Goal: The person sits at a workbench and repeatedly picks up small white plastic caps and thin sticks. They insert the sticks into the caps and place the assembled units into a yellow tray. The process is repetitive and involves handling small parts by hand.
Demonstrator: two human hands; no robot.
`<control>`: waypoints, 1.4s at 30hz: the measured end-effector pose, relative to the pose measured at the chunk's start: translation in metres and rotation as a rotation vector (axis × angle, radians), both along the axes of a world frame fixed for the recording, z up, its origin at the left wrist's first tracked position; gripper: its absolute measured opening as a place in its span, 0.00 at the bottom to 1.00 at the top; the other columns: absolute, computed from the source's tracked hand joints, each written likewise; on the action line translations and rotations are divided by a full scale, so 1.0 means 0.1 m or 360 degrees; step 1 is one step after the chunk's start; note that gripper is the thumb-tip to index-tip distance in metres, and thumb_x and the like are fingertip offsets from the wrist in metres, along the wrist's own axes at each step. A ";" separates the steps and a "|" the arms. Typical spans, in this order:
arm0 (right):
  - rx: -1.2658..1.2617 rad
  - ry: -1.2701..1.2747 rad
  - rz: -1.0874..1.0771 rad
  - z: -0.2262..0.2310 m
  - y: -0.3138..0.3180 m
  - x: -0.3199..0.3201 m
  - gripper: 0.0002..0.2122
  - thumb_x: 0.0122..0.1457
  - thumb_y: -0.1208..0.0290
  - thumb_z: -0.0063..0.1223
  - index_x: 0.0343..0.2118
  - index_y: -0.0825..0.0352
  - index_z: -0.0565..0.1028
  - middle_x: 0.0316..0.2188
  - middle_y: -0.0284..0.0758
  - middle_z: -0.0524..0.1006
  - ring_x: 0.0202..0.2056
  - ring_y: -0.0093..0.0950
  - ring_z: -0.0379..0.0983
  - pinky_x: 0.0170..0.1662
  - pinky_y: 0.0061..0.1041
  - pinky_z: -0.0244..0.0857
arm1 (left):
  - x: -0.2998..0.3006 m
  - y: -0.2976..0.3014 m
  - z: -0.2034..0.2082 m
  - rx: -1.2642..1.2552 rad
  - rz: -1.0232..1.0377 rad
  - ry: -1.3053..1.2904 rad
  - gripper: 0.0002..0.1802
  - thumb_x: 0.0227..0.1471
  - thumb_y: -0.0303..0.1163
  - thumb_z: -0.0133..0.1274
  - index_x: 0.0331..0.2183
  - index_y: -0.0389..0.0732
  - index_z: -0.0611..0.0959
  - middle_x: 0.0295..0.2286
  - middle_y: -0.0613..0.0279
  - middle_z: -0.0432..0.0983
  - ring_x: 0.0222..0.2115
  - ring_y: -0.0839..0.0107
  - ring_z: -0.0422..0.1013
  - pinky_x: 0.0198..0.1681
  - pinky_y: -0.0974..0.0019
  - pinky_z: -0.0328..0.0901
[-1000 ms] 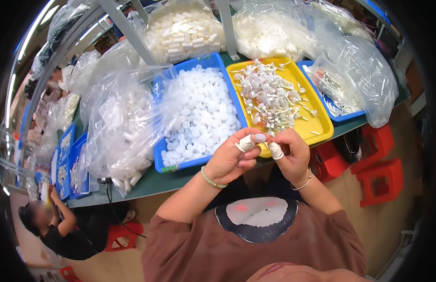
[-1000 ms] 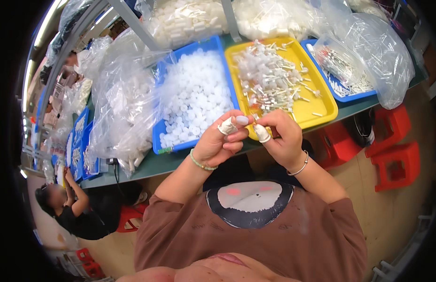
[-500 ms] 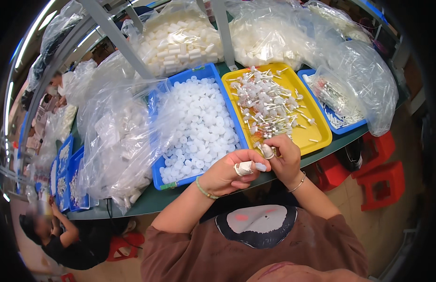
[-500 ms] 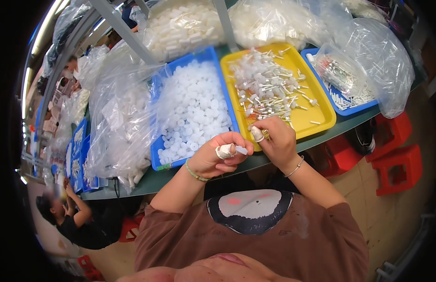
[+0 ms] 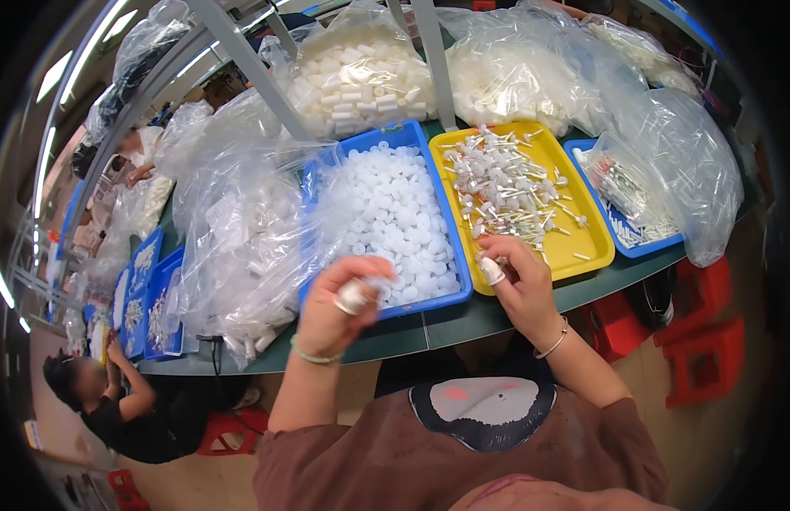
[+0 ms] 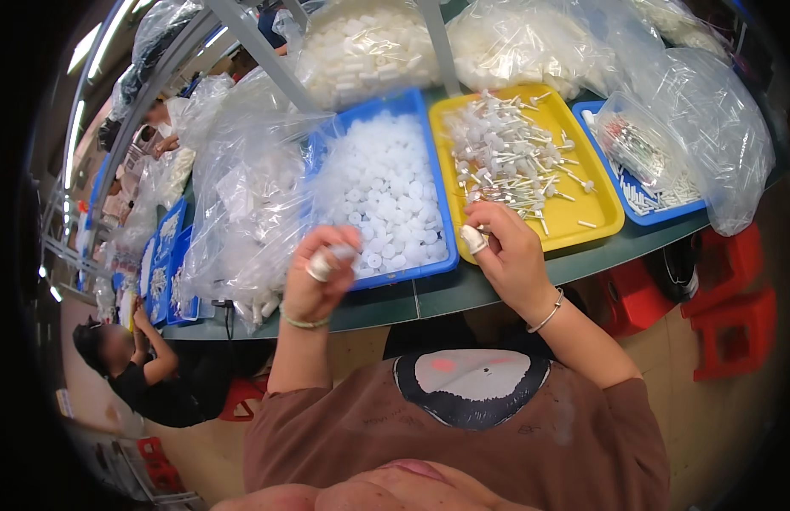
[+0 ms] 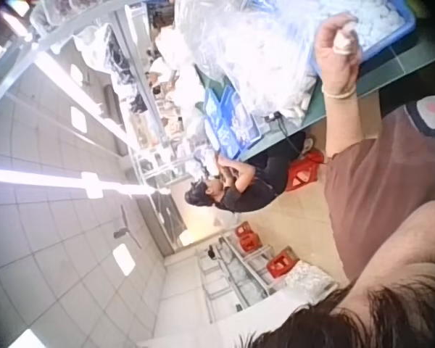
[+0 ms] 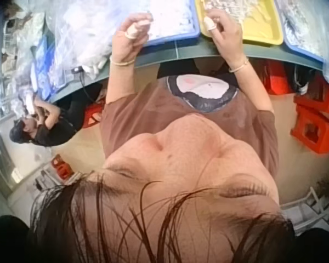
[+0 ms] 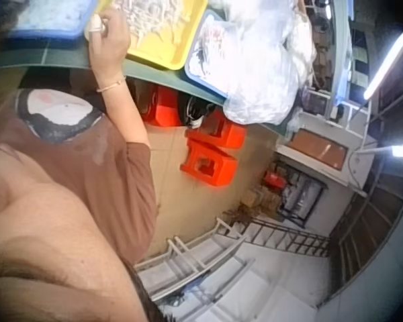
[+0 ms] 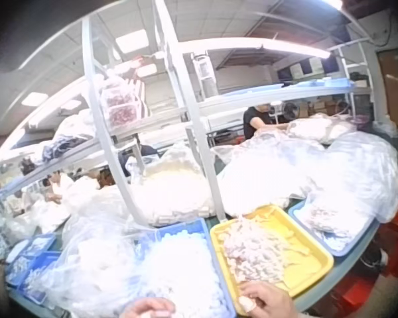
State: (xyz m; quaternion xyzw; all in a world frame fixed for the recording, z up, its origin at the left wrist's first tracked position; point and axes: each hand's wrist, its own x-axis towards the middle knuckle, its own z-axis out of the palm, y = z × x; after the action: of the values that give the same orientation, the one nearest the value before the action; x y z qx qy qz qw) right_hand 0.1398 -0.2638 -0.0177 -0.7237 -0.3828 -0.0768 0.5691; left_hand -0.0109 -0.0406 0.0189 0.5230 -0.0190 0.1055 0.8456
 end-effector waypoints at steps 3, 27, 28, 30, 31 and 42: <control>-0.0207 0.0008 -0.0007 0.12 0.22 0.10 0.05 0.55 0.73 0.52 0.32 0.66 0.71 0.31 0.40 0.75 0.23 0.37 0.69 0.28 0.32 0.63 | -0.07 0.41 -0.07 0.0443 0.0704 0.0082 0.11 0.54 0.28 0.53 0.41 0.37 0.77 0.37 0.62 0.75 0.18 0.89 0.57 0.18 0.83 0.53; -0.0419 0.0001 -0.0017 0.27 0.70 0.29 0.04 0.52 0.76 0.49 0.30 0.67 0.69 0.27 0.43 0.72 0.32 0.44 0.70 0.35 0.39 0.63 | -0.08 0.37 -0.38 0.1364 0.1455 0.0110 0.11 0.54 0.26 0.52 0.41 0.37 0.78 0.31 0.70 0.69 0.25 0.85 0.59 0.27 0.80 0.54; -0.0409 0.0009 -0.0016 0.29 0.70 0.32 0.04 0.52 0.75 0.50 0.30 0.67 0.69 0.28 0.43 0.72 0.33 0.44 0.70 0.35 0.39 0.63 | -0.06 0.31 -0.36 0.1294 0.1447 0.0149 0.11 0.53 0.24 0.51 0.40 0.36 0.78 0.35 0.66 0.71 0.29 0.80 0.63 0.32 0.77 0.58; -0.0366 0.0019 -0.0011 0.35 0.70 0.38 0.05 0.53 0.75 0.51 0.30 0.68 0.69 0.28 0.43 0.73 0.33 0.43 0.70 0.36 0.38 0.64 | -0.03 0.25 -0.36 0.1254 0.1452 0.0160 0.10 0.52 0.22 0.51 0.39 0.35 0.78 0.40 0.61 0.73 0.35 0.76 0.67 0.38 0.73 0.62; -0.0334 0.0021 -0.0005 0.39 0.70 0.41 0.05 0.53 0.75 0.51 0.30 0.68 0.69 0.28 0.43 0.73 0.33 0.43 0.71 0.36 0.37 0.64 | -0.01 0.23 -0.37 0.1283 0.1466 0.0133 0.10 0.52 0.22 0.52 0.39 0.35 0.78 0.40 0.60 0.73 0.35 0.75 0.67 0.38 0.73 0.62; -0.0580 -0.0120 -0.0086 0.25 0.72 0.32 0.04 0.52 0.77 0.47 0.31 0.68 0.69 0.29 0.47 0.71 0.31 0.47 0.71 0.35 0.40 0.66 | 0.02 0.25 -0.16 0.1761 0.1021 0.0331 0.10 0.50 0.23 0.53 0.37 0.35 0.80 0.38 0.58 0.74 0.38 0.69 0.69 0.41 0.70 0.63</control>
State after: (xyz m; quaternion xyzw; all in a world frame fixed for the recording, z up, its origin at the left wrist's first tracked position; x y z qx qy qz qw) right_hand 0.1721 -0.1920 0.0073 -0.8214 -0.3918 -0.0486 0.4117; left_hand -0.0091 -0.0152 0.0031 0.8687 0.1685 0.2764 0.3750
